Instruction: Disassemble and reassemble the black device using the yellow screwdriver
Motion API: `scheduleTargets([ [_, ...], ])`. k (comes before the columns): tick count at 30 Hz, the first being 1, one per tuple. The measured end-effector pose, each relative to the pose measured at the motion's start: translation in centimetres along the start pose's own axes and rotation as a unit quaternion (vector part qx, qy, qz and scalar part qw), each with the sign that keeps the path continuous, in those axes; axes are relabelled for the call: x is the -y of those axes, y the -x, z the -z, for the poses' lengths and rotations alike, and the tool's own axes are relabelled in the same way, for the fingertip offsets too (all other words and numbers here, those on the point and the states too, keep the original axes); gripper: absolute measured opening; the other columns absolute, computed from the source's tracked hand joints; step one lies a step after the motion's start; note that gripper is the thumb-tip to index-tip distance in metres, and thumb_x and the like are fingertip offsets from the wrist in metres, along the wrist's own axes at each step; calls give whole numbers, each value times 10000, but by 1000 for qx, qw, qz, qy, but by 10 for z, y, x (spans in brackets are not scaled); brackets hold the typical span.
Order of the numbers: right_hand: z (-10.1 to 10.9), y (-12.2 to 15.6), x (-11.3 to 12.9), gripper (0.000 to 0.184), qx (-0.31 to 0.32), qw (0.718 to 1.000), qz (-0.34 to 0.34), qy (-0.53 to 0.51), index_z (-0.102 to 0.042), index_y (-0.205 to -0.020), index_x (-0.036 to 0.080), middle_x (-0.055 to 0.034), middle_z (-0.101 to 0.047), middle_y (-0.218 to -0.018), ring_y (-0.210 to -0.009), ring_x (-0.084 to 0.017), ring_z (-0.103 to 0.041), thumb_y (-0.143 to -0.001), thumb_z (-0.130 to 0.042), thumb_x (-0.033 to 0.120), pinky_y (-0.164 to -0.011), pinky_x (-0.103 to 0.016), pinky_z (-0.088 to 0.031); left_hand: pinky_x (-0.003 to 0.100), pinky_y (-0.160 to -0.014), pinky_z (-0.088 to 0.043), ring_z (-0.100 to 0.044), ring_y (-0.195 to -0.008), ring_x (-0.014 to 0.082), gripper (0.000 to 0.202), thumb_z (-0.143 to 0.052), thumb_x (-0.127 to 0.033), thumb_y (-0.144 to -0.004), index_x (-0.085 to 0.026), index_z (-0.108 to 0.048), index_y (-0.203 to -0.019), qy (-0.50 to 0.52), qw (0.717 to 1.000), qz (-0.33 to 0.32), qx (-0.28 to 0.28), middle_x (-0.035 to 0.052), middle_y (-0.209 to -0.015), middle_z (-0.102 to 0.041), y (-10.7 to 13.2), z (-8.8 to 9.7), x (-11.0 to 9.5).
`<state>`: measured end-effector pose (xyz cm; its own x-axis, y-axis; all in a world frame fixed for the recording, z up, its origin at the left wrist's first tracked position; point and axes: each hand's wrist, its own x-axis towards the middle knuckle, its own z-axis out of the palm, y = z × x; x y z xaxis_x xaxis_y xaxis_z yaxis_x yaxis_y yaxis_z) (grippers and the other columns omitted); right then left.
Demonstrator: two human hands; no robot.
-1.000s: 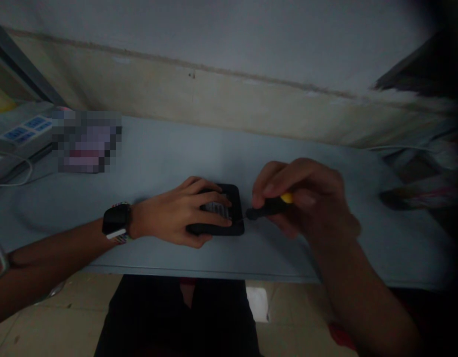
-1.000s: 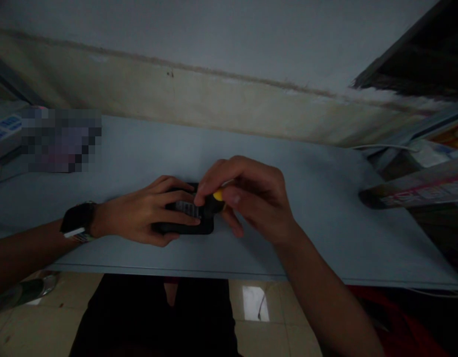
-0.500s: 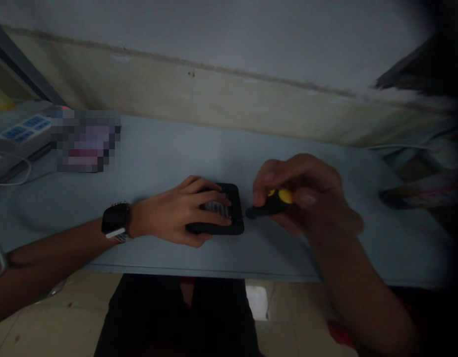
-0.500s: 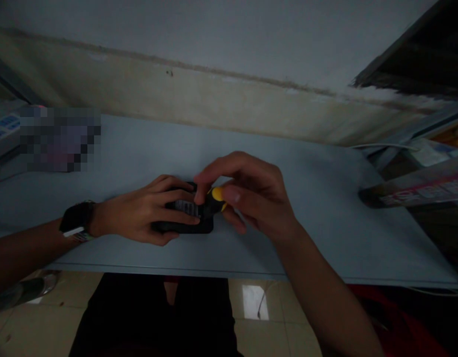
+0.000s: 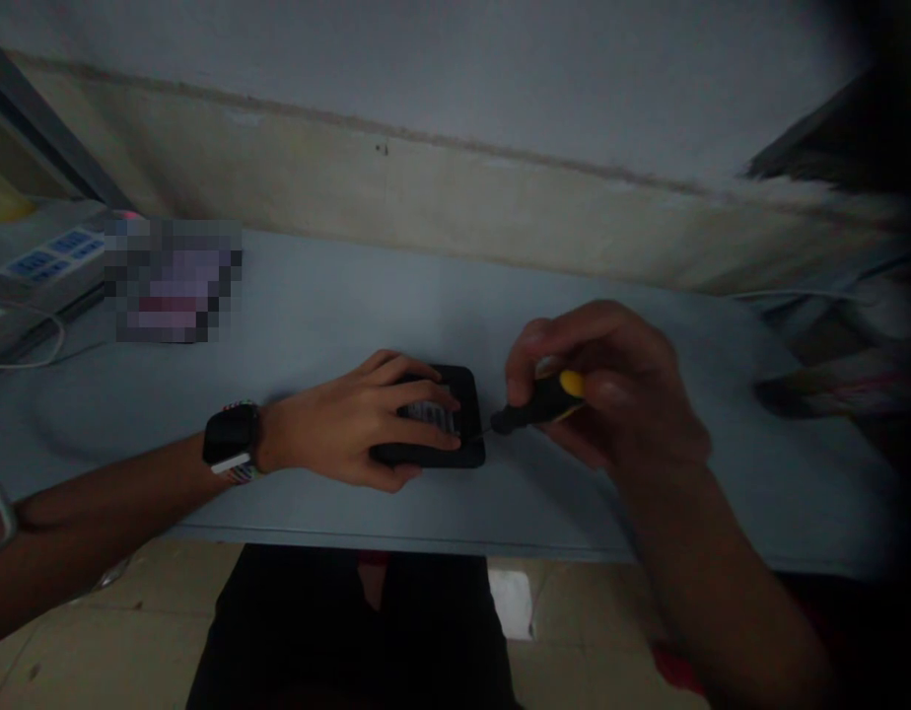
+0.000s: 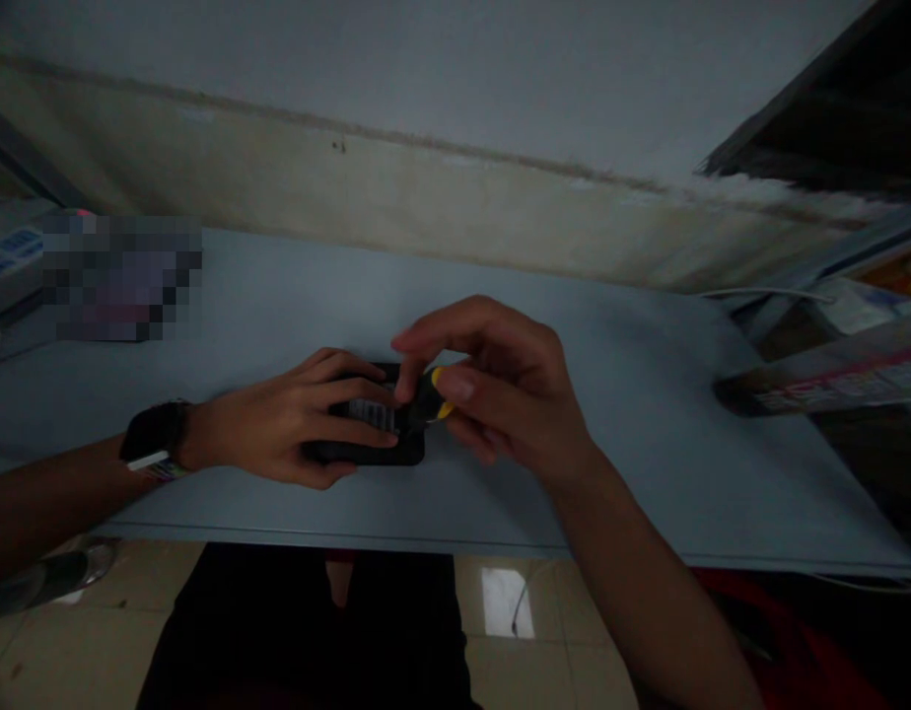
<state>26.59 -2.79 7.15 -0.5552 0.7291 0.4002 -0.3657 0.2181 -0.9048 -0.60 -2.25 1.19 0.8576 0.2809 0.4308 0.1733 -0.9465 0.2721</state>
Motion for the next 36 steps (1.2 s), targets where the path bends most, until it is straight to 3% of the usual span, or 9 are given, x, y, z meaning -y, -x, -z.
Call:
scheduleTargets([
  [3,1,2,1,220,5,1000,-2,14,-853,-1120,179,-75,-767,-1026,-380,-20,-501,-1016,-686,278,-261,-162,-342,576,-1143,-475,-541,-1408,385,401,-734,-303,-975,-250,-713,-1373,6,1000,2,5,131,-1492,-661,0,0,-1],
  [8,-1,-1,-2,150,-9,997,43,56,-836,-1050,213,-76,-803,-1064,-449,-53,-548,-901,-825,220,-301,-180,-404,577,-1154,-471,-546,-1398,380,407,-748,-307,-968,-255,-714,-1371,8,1000,7,4,125,-1478,-668,0,0,-1],
  [13,-1,-4,-4,283,-13,998,52,45,-779,-1030,250,-18,-789,-816,-560,-120,-654,-803,-946,230,-490,-215,-548,583,-1141,-482,-556,-1388,387,420,-756,-292,-952,-255,-717,-1368,14,1000,4,-2,127,-1440,-685,-1,0,0],
  [16,0,-3,0,193,-3,999,28,28,-819,-1097,229,-25,-759,-840,-488,-80,-560,-931,-827,326,-364,-182,-408,580,-1141,-481,-549,-1394,386,408,-742,-294,-962,-253,-717,-1367,13,1000,5,1,126,-1466,-673,0,-1,0],
  [19,1,-3,3,197,20,1000,-6,13,-851,-1099,200,-55,-768,-959,-408,-35,-456,-1006,-698,282,-278,-178,-296,571,-1145,-475,-541,-1404,379,396,-729,-303,-978,-255,-715,-1370,6,1000,3,2,124,-1485,-665,0,-1,0],
  [23,3,-6,0,136,24,998,51,41,-839,-1054,201,-55,-802,-1014,-499,-57,-582,-930,-787,225,-375,-177,-443,569,-1149,-475,-544,-1403,373,399,-732,-317,-975,-273,-711,-1372,5,1000,8,7,115,-1483,-670,0,-1,0],
  [27,4,-10,-7,231,25,995,90,47,-748,-981,238,-7,-796,-845,-701,-135,-727,-822,-913,212,-563,-210,-568,564,-1154,-473,-544,-1408,374,383,-731,-318,-976,-269,-720,-1355,3,1000,5,4,114,-1464,-678,0,-1,0],
  [31,3,-7,-7,343,21,997,69,37,-733,-1095,274,35,-708,-705,-517,-119,-617,-823,-940,295,-490,-223,-526,557,-1168,-464,-539,-1417,373,397,-730,-328,-980,-277,-711,-1374,4,1000,10,8,103,-1472,-674,1,-1,0],
  [36,3,-4,-1,194,45,999,13,-2,-819,-1139,191,-58,-795,-971,-423,-40,-482,-1006,-703,272,-305,-177,-335,555,-1152,-476,-546,-1402,372,406,-733,-319,-973,-280,-711,-1376,6,1000,7,-1,112,-1466,-675,1,-2,0],
])
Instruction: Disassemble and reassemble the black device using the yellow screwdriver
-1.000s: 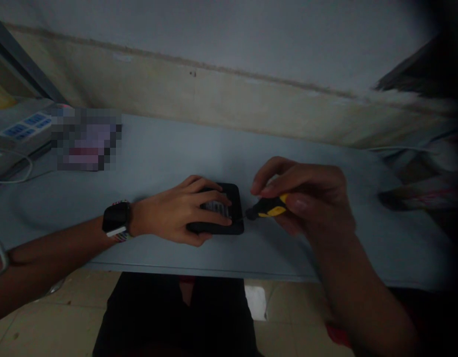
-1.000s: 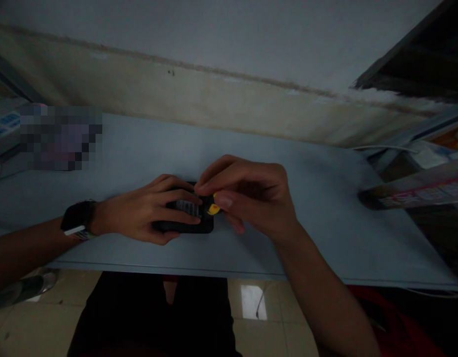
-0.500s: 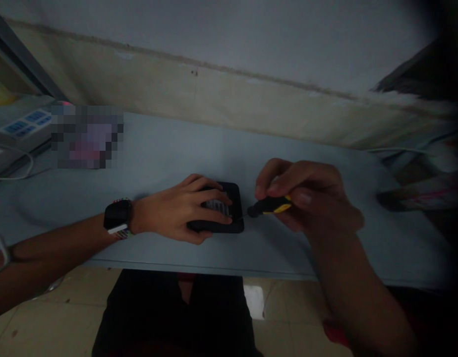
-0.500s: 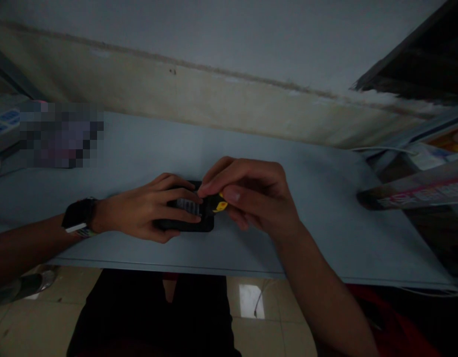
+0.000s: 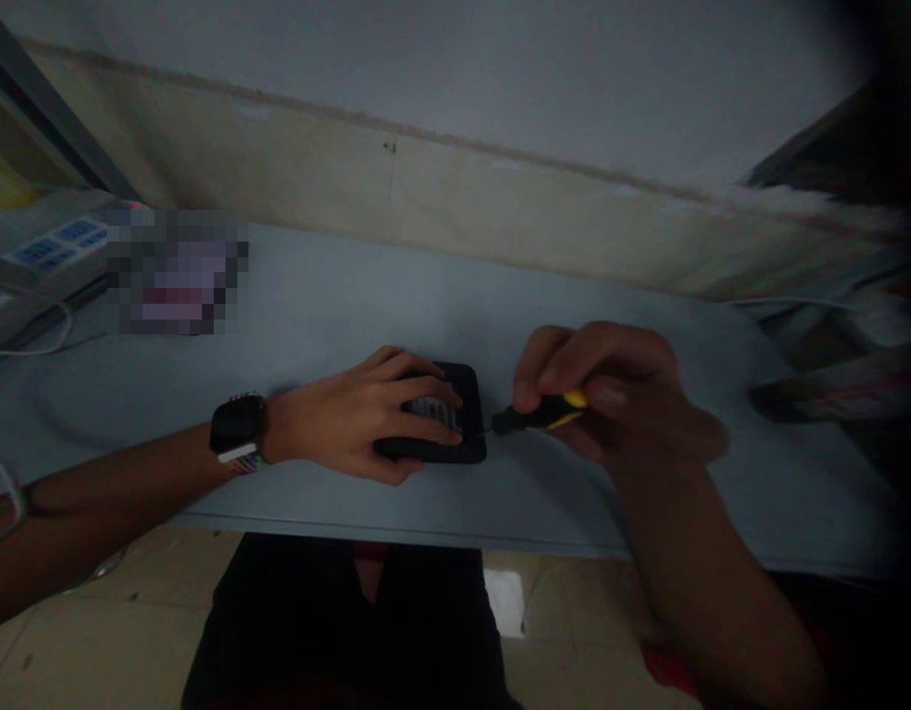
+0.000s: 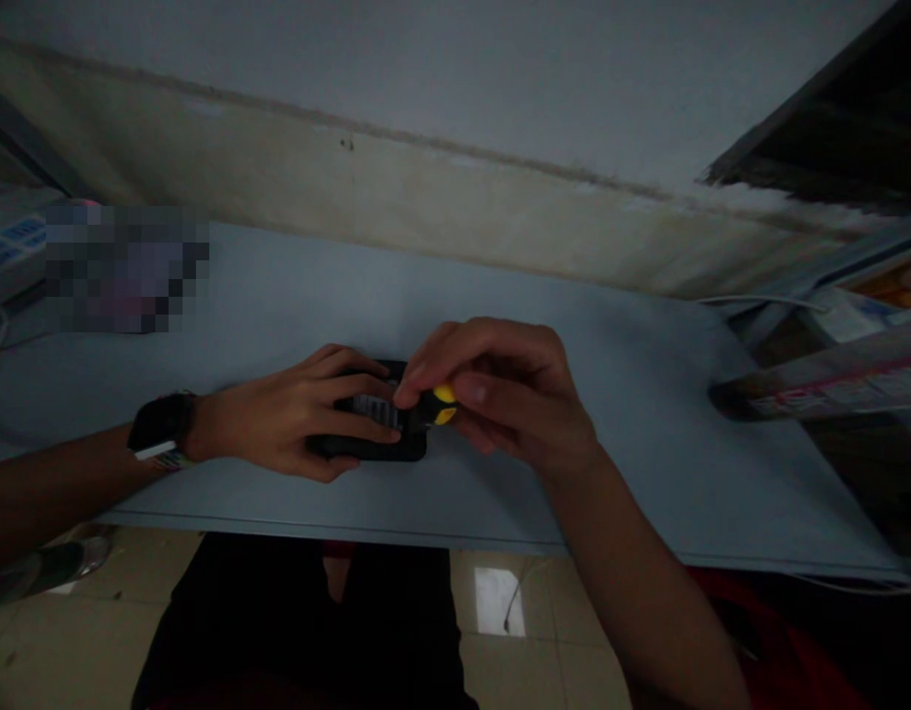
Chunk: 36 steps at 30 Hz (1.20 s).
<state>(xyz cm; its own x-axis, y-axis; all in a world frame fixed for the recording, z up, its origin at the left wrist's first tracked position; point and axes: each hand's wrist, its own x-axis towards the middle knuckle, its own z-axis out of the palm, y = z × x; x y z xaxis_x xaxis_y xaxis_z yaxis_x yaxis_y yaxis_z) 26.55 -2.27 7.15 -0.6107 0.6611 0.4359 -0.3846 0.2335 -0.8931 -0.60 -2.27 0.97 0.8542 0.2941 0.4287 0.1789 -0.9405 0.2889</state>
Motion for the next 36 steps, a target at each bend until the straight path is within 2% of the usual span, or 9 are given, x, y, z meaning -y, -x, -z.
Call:
scheduleTargets([
  [5,-1,-1,1,145,-26,999,29,7,-793,-1046,189,-66,-842,-1085,-513,-56,-595,-903,-816,205,-371,-163,-418,568,-1151,-477,-560,-1376,373,436,-765,-290,-938,-276,-715,-1371,10,1000,6,0,117,-1460,-677,-1,1,-1],
  [10,-3,-1,-1,269,-55,998,19,34,-750,-1031,268,1,-784,-793,-657,-151,-710,-829,-926,246,-557,-227,-589,576,-1162,-471,-548,-1401,377,454,-767,-288,-935,-286,-706,-1385,17,1000,7,6,113,-1463,-678,0,1,0],
  [15,0,0,-3,183,-22,999,15,27,-819,-1121,222,-49,-787,-934,-434,-62,-472,-973,-732,283,-292,-180,-303,562,-1164,-466,-549,-1405,370,447,-761,-285,-941,-300,-705,-1385,15,1000,9,4,105,-1479,-672,-1,1,-1],
  [20,2,-1,-6,183,-60,994,39,79,-783,-987,262,-44,-776,-916,-820,-195,-740,-831,-879,263,-534,-249,-548,560,-1155,-468,-558,-1383,365,435,-764,-292,-941,-299,-712,-1373,17,1000,13,3,104,-1469,-676,-1,1,-2],
  [22,2,-2,-7,266,-49,996,35,66,-733,-987,269,-30,-778,-878,-821,-197,-753,-800,-922,261,-598,-261,-579,562,-1160,-464,-550,-1395,369,427,-762,-299,-948,-289,-713,-1373,18,1000,13,8,107,-1468,-675,-1,2,-2],
  [26,3,-1,-6,354,-33,998,10,45,-729,-1144,264,5,-744,-785,-596,-136,-657,-851,-908,349,-526,-232,-536,553,-1166,-463,-545,-1402,366,418,-745,-301,-962,-291,-709,-1378,20,1000,12,8,100,-1472,-674,-1,2,-1],
  [31,3,-3,0,200,21,1000,-2,15,-828,-1112,216,-47,-780,-978,-437,-41,-460,-1003,-679,293,-335,-191,-343,568,-1153,-466,-547,-1398,378,435,-753,-293,-952,-281,-709,-1384,13,1000,5,4,114,-1483,-670,-1,0,-1],
  [33,3,-4,1,171,4,999,17,34,-837,-1075,206,-51,-785,-1007,-456,-41,-485,-961,-715,240,-368,-200,-383,568,-1154,-465,-553,-1389,373,434,-753,-294,-952,-285,-709,-1384,14,1000,9,7,112,-1481,-671,-1,0,-1],
  [36,1,-6,-2,118,-13,997,55,58,-823,-1018,226,-54,-813,-977,-636,-114,-672,-912,-779,253,-476,-210,-491,570,-1152,-469,-563,-1372,371,440,-767,-286,-936,-290,-718,-1372,21,1000,14,6,112,-1458,-680,-2,1,-2],
])
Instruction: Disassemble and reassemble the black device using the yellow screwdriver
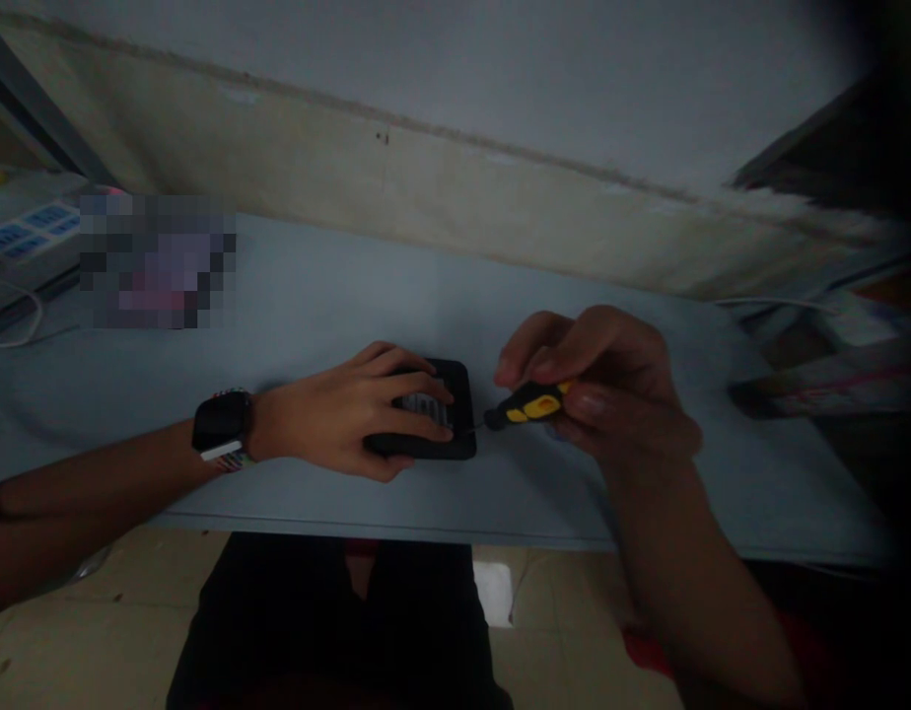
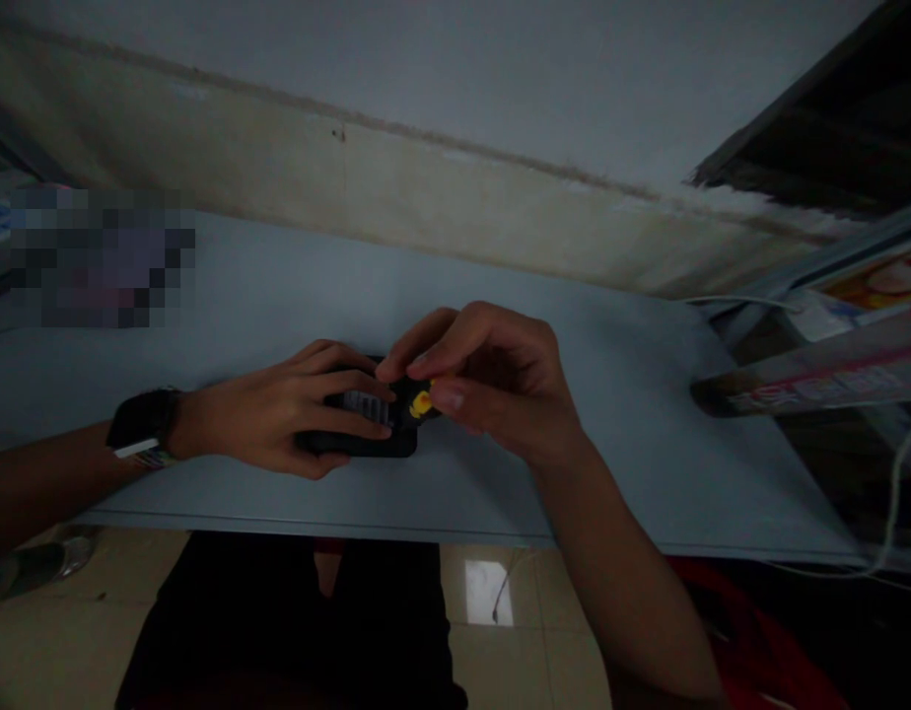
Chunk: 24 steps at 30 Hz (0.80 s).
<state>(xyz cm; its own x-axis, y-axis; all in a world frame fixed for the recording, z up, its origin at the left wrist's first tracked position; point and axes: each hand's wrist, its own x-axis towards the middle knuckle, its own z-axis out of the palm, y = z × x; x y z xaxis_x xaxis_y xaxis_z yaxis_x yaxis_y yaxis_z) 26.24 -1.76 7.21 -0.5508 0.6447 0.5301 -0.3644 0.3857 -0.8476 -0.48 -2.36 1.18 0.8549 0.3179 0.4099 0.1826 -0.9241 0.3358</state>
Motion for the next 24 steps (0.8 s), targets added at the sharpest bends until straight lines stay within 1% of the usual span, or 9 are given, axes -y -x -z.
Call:
scheduleTargets([
  [2,-1,0,-3,97,4,1000,12,0,-796,-986,249,-48,-816,-914,-756,-169,-746,-894,-809,276,-531,-231,-551,575,-1147,-475,-574,-1356,374,451,-783,-279,-921,-292,-724,-1368,3,1000,-1,-4,112,-1438,-686,0,1,0],
  [6,-2,1,-4,188,12,1000,-8,-19,-746,-986,253,-10,-752,-773,-682,-158,-713,-845,-870,234,-544,-224,-557,581,-1157,-471,-572,-1370,377,460,-782,-275,-926,-295,-718,-1381,1,1000,-6,-5,109,-1452,-678,0,1,0],
  [8,-1,2,-1,216,26,999,-22,-38,-746,-1069,237,-8,-748,-801,-595,-119,-643,-876,-840,261,-483,-188,-504,580,-1158,-471,-560,-1387,379,451,-769,-284,-938,-294,-713,-1386,-2,1000,-6,-2,110,-1465,-674,1,0,1],
  [10,1,2,3,215,45,996,-54,-61,-758,-1141,218,-27,-764,-898,-493,-73,-545,-945,-749,305,-387,-160,-420,581,-1153,-478,-557,-1390,380,455,-769,-288,-938,-296,-711,-1389,-4,1000,-6,-2,115,-1468,-673,2,-1,1],
  [12,3,2,6,193,45,992,-90,-70,-784,-1121,210,-40,-768,-971,-425,-38,-476,-968,-701,292,-329,-151,-359,588,-1158,-478,-556,-1396,383,473,-785,-282,-925,-303,-712,-1392,-2,1000,-3,-3,115,-1477,-669,2,-1,1],
  [13,3,2,6,158,39,992,-98,-67,-796,-1076,207,-42,-767,-979,-412,-31,-475,-959,-713,274,-324,-152,-360,591,-1163,-476,-555,-1400,384,481,-793,-279,-919,-307,-713,-1392,0,1000,-1,-3,112,-1484,-666,2,-1,1],
  [15,4,1,7,94,21,994,-91,-55,-802,-1000,204,-44,-772,-968,-413,-32,-496,-925,-761,245,-330,-160,-375,594,-1168,-473,-553,-1405,385,489,-802,-275,-911,-315,-714,-1390,3,1000,1,-1,104,-1495,-663,2,0,1],
  [20,3,-1,1,57,11,998,-47,-47,-785,-957,219,-33,-807,-977,-396,-23,-467,-901,-783,213,-346,-175,-373,589,-1151,-480,-555,-1391,388,468,-793,-295,-919,-305,-719,-1381,-6,1000,-3,3,110,-1482,-668,2,0,2],
  [24,3,2,-2,130,4,998,-56,-28,-742,-940,255,-14,-799,-892,-418,-46,-503,-871,-852,254,-363,-174,-380,577,-1158,-467,-553,-1389,380,439,-773,-304,-942,-290,-714,-1377,-16,1000,-7,5,113,-1464,-675,2,-1,2],
])
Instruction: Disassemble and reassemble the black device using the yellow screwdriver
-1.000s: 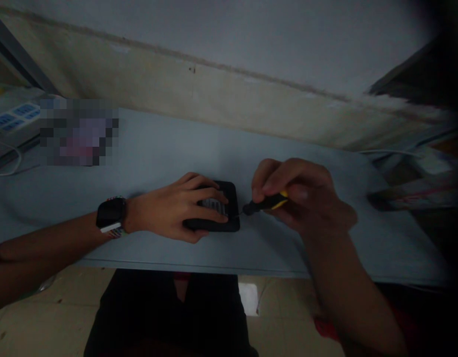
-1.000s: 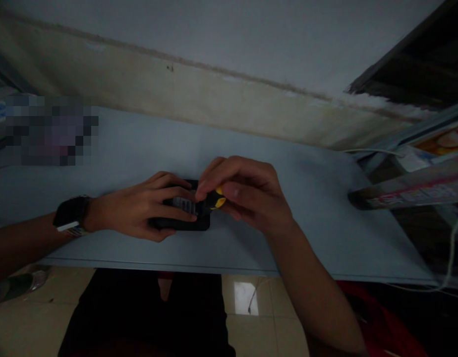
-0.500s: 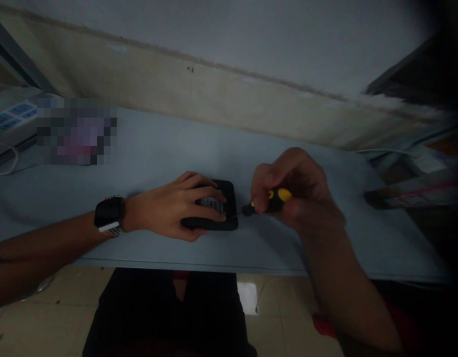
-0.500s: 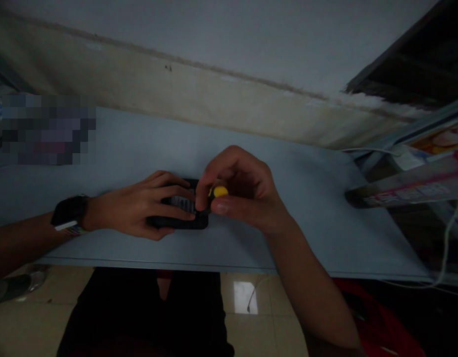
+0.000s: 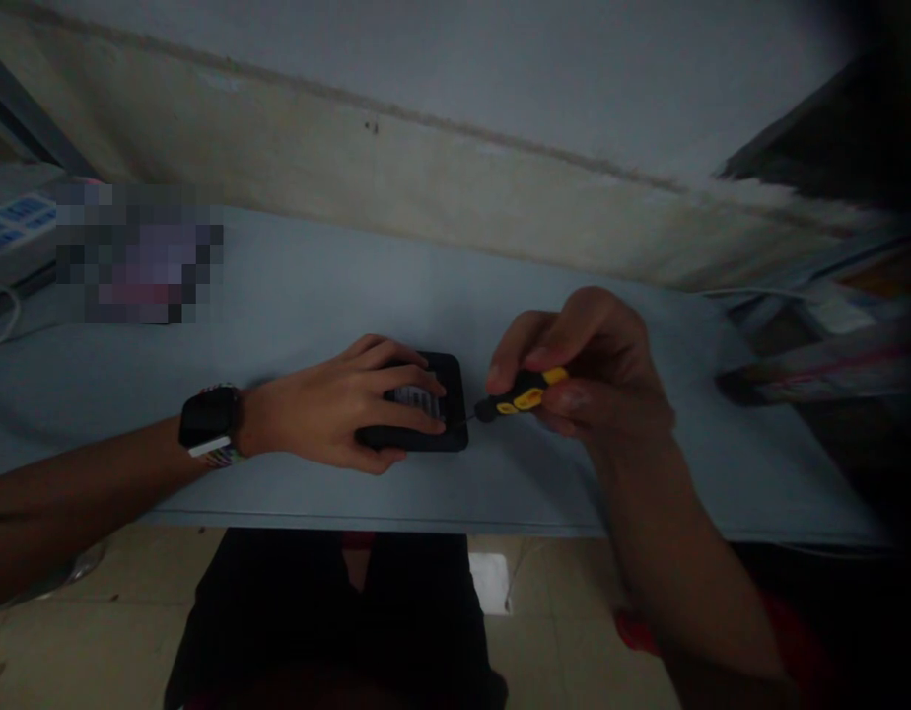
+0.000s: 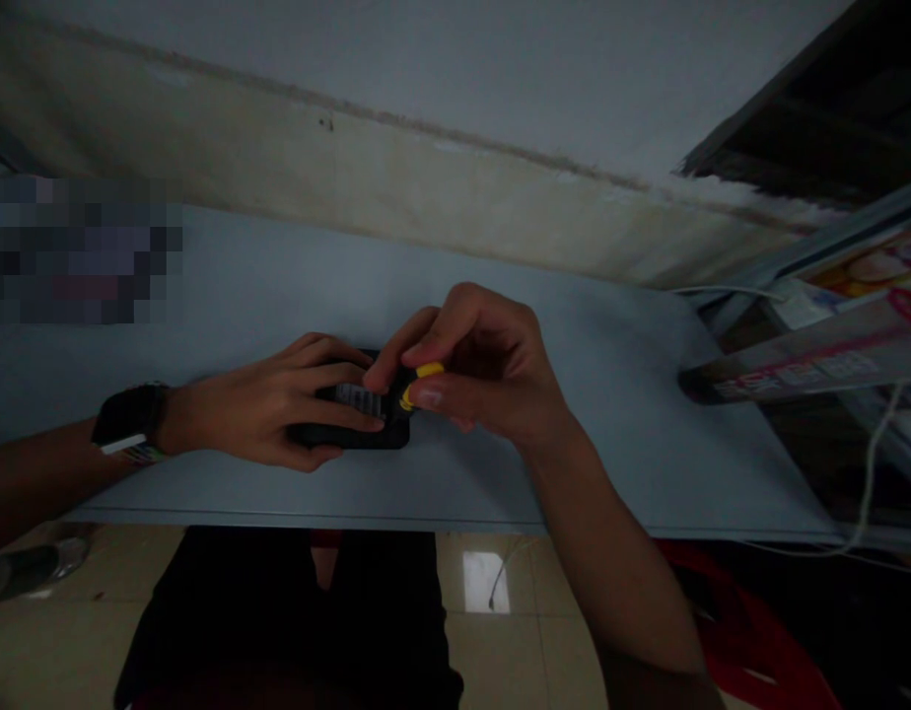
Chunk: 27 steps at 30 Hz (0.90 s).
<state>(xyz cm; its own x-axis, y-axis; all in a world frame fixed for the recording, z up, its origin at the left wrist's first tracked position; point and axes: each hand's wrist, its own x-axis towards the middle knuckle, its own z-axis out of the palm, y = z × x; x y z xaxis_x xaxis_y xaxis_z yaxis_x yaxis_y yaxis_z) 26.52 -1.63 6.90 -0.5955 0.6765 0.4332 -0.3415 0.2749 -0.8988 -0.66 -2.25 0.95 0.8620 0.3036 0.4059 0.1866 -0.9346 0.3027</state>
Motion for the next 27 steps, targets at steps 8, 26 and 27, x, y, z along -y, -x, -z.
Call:
scheduleTargets([
  [8,1,3,5,197,36,999,-19,-20,-774,-1146,231,-37,-780,-966,-425,-39,-524,-968,-757,313,-351,-158,-404,588,-1155,-475,-551,-1398,384,454,-776,-287,-937,-290,-711,-1387,6,1000,-1,-5,117,-1486,-664,0,1,0],
  [26,-1,3,-6,182,41,996,44,-66,-809,-1114,170,-78,-851,-1098,-443,-21,-557,-939,-760,181,-390,-116,-465,573,-1157,-468,-546,-1382,370,408,-770,-312,-962,-294,-733,-1368,4,1000,9,9,112,-1431,-679,-1,3,-3],
  [27,-1,3,-7,174,39,996,46,-68,-805,-1107,173,-74,-853,-1089,-444,-22,-561,-938,-763,178,-388,-113,-463,575,-1157,-469,-546,-1384,371,407,-770,-313,-964,-293,-733,-1368,4,1000,8,10,112,-1429,-681,-1,3,-3],
])
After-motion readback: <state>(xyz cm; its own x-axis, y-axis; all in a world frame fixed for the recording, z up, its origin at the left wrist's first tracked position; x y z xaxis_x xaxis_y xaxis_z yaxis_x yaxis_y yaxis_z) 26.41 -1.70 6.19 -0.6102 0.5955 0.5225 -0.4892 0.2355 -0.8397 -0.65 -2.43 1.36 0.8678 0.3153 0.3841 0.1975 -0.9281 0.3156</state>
